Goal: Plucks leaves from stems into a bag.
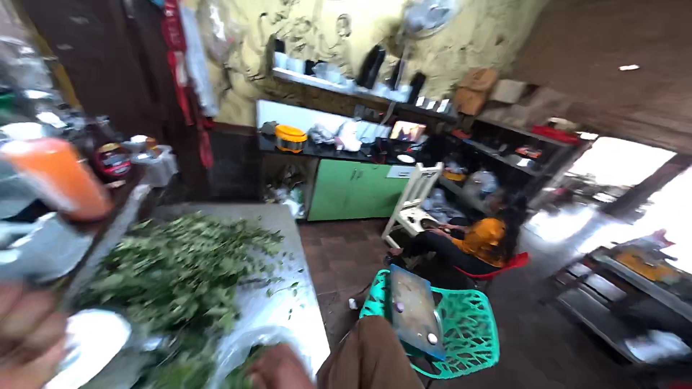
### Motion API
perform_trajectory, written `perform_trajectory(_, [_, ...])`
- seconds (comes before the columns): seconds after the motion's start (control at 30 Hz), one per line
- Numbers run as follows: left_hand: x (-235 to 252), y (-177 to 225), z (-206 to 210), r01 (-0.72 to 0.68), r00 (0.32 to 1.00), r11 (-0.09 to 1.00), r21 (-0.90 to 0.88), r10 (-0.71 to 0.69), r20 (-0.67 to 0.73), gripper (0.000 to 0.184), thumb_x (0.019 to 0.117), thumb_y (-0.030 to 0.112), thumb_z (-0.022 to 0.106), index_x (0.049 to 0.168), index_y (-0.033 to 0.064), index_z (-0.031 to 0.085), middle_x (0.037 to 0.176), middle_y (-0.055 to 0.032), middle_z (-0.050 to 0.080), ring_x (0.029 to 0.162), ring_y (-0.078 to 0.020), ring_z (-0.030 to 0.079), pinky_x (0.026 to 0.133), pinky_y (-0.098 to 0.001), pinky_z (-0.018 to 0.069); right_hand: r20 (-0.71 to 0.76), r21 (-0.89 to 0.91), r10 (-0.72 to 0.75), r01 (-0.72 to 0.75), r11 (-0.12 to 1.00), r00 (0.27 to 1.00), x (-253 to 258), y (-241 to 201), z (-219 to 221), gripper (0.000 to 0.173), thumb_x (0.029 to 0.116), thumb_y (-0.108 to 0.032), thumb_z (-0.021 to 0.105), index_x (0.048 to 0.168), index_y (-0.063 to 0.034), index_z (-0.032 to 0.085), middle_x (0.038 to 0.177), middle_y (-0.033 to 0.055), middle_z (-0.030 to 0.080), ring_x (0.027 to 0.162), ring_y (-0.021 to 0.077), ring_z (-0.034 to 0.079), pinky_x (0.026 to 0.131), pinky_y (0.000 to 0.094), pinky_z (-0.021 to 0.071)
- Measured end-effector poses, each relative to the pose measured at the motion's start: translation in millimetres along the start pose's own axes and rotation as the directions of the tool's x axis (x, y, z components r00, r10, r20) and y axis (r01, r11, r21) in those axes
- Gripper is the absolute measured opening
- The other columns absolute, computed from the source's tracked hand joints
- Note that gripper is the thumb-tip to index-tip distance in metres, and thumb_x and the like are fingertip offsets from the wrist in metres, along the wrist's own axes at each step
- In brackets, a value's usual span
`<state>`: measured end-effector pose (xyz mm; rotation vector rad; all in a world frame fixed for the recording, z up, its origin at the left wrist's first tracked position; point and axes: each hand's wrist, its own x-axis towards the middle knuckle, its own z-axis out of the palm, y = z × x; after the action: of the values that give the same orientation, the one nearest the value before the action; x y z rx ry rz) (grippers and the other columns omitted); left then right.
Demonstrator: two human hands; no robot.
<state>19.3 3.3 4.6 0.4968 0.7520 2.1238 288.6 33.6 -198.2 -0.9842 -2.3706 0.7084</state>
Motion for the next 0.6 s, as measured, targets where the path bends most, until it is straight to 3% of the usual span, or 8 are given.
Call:
perform_trajectory(0.07, [21, -11, -40, -0.076, 0.994, 0.991, 0.112, 0.067, 0.083, 0.047, 0.1122, 0.041, 0.021, 0.083, 0.0251, 0.055, 0.055, 0.0123, 0.044, 0.042, 0.0024, 0.039, 0.040, -0.0127, 0.0348, -0.037, 0.060, 0.029, -0.027, 0.998, 0.999, -1, 1, -12, 0.027, 0.1046, -0.026, 0.055, 0.113, -0.0117, 0.076, 0.117, 0.0047, 0.073, 0.118, 0.0193, 0.064, 0.108, 0.0412, 0.0485])
perform_trajectory(0.1, [24, -14, -42, -0.118, 0.991, 0.981, 0.152, 0.106, 0.084, 0.043, 0.1116, 0.045, 0.026, 0.088, 0.0266, 0.056, 0.057, 0.0124, 0.042, 0.042, 0.0005, 0.036, 0.039, -0.0153, 0.0335, -0.069, 0.122, 0.044, -0.035, 0.992, 0.997, 3, 3, -17, 0.026, 0.1050, -0.026, 0.055, 0.115, -0.0131, 0.076, 0.116, 0.0031, 0.073, 0.116, 0.0167, 0.064, 0.106, 0.0390, 0.0507])
perform_trajectory(0.2, [27, -24, -28, -0.164, 0.985, 0.971, 0.173, 0.152, 0.084, 0.038, 0.1107, 0.045, 0.035, 0.095, 0.0228, 0.061, 0.057, 0.0110, 0.040, 0.039, -0.0010, 0.032, 0.036, -0.0163, 0.0317, -0.218, 0.378, 0.064, 0.023, 0.925, 0.974, 20, -2, -44, 0.022, 0.1046, -0.020, 0.057, 0.113, -0.0104, 0.076, 0.104, 0.0020, 0.074, 0.094, 0.0126, 0.071, 0.084, 0.0333, 0.0629])
perform_trajectory(0.3, [26, -38, -19, -0.122, 0.992, 0.977, 0.173, 0.113, 0.063, 0.037, 0.1105, 0.042, 0.038, 0.098, 0.0180, 0.063, 0.055, 0.0092, 0.037, 0.038, -0.0014, 0.031, 0.035, -0.0163, 0.0307, -0.343, 0.514, 0.027, 0.164, 0.842, 0.939, 32, -33, -81, 0.024, 0.1048, -0.018, 0.058, 0.112, -0.0033, 0.074, 0.094, 0.0073, 0.073, 0.079, 0.0180, 0.071, 0.073, 0.0346, 0.0633])
perform_trajectory(0.4, [23, -52, -9, -0.110, 0.994, 0.967, 0.228, 0.110, 0.013, 0.035, 0.1098, 0.040, 0.043, 0.100, 0.0145, 0.066, 0.053, 0.0084, 0.033, 0.037, -0.0021, 0.030, 0.035, -0.0168, 0.0311, -0.469, 0.386, -0.163, 0.367, 0.846, 0.868, 40, -65, -104, 0.021, 0.1025, -0.021, 0.062, 0.106, -0.0050, 0.076, 0.091, 0.0040, 0.072, 0.080, 0.0146, 0.070, 0.072, 0.0317, 0.0625])
perform_trajectory(0.47, [21, -61, -4, -0.132, 0.991, 0.949, 0.286, 0.137, 0.002, 0.034, 0.1100, 0.038, 0.044, 0.101, 0.0141, 0.066, 0.054, 0.0081, 0.032, 0.038, -0.0027, 0.029, 0.035, -0.0172, 0.0312, -0.474, 0.247, -0.299, 0.451, 0.858, 0.829, 42, -83, -105, 0.015, 0.0991, -0.021, 0.067, 0.101, -0.0100, 0.077, 0.092, 0.0004, 0.074, 0.084, 0.0119, 0.070, 0.076, 0.0313, 0.0620])
perform_trajectory(0.53, [18, -70, 3, -0.168, 0.983, 0.928, 0.334, 0.183, -0.015, 0.034, 0.1103, 0.036, 0.043, 0.102, 0.0131, 0.067, 0.055, 0.0076, 0.032, 0.038, -0.0037, 0.030, 0.036, -0.0181, 0.0318, -0.395, 0.094, -0.328, 0.394, 0.914, 0.858, 40, -97, -93, 0.014, 0.0950, -0.028, 0.074, 0.095, -0.0151, 0.078, 0.087, -0.0048, 0.073, 0.081, 0.0078, 0.069, 0.072, 0.0285, 0.0608])
perform_trajectory(0.6, [13, -75, 10, -0.176, 0.977, 0.913, 0.369, 0.207, -0.045, 0.034, 0.1101, 0.037, 0.043, 0.103, 0.0134, 0.067, 0.055, 0.0070, 0.033, 0.039, -0.0047, 0.031, 0.037, -0.0188, 0.0328, -0.269, -0.131, -0.205, 0.175, 0.976, 0.941, 40, -102, -71, 0.032, 0.0939, -0.050, 0.070, 0.094, -0.0198, 0.078, 0.082, -0.0078, 0.071, 0.077, 0.0066, 0.068, 0.066, 0.0288, 0.0587])
